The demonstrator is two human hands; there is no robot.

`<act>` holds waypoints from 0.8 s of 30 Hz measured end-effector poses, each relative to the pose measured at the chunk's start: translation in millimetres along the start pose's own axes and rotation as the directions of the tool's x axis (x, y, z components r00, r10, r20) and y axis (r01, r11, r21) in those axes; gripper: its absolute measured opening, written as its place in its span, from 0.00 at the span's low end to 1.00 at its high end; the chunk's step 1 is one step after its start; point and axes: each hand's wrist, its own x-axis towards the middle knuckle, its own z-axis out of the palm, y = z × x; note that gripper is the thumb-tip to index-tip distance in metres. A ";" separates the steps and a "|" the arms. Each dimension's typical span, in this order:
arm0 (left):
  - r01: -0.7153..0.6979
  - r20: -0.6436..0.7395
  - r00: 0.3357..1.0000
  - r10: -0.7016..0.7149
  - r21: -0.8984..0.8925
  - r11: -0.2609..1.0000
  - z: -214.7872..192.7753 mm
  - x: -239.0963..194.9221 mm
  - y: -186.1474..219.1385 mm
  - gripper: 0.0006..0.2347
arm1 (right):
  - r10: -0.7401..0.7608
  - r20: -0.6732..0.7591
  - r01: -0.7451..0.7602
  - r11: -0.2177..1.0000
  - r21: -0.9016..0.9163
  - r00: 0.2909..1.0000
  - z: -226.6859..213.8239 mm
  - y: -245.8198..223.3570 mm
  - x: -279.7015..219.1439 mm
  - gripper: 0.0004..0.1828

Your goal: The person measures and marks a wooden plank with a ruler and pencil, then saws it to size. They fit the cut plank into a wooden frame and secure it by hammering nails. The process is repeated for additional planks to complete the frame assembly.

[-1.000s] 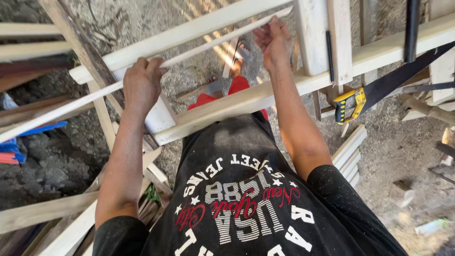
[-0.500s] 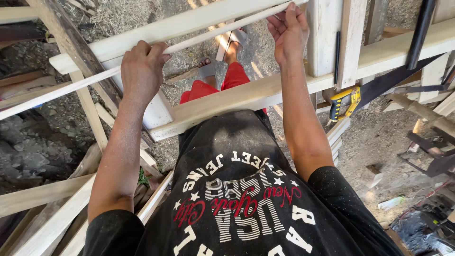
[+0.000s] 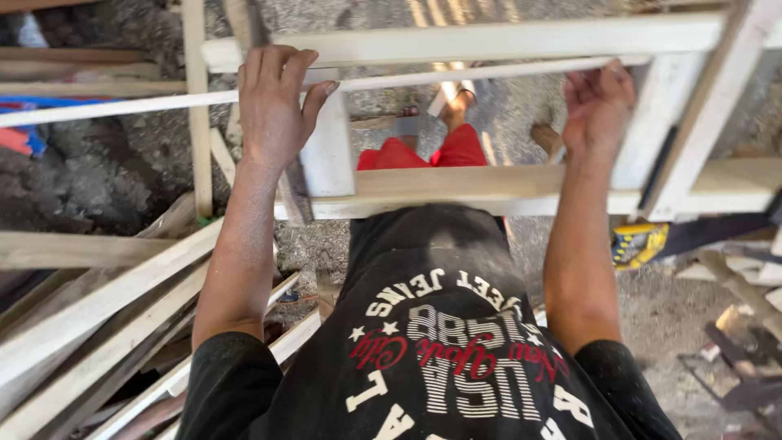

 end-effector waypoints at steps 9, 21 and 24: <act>0.150 0.072 0.984 -0.160 0.135 0.979 -25.6 -49.8 -72.5 0.20 | 0.035 0.069 -0.034 0.999 -0.017 0.997 12.8 -19.0 -13.4 0.14; 0.149 0.058 0.987 -0.152 0.066 0.987 -12.6 -51.7 -88.2 0.14 | 0.206 0.089 -0.146 0.884 -0.444 0.974 34.3 -60.4 -51.4 0.16; 0.128 0.019 0.991 -0.131 0.101 0.987 -10.7 -34.8 -95.2 0.12 | 0.182 0.298 0.096 0.687 -0.720 0.937 59.8 -107.1 -92.6 0.17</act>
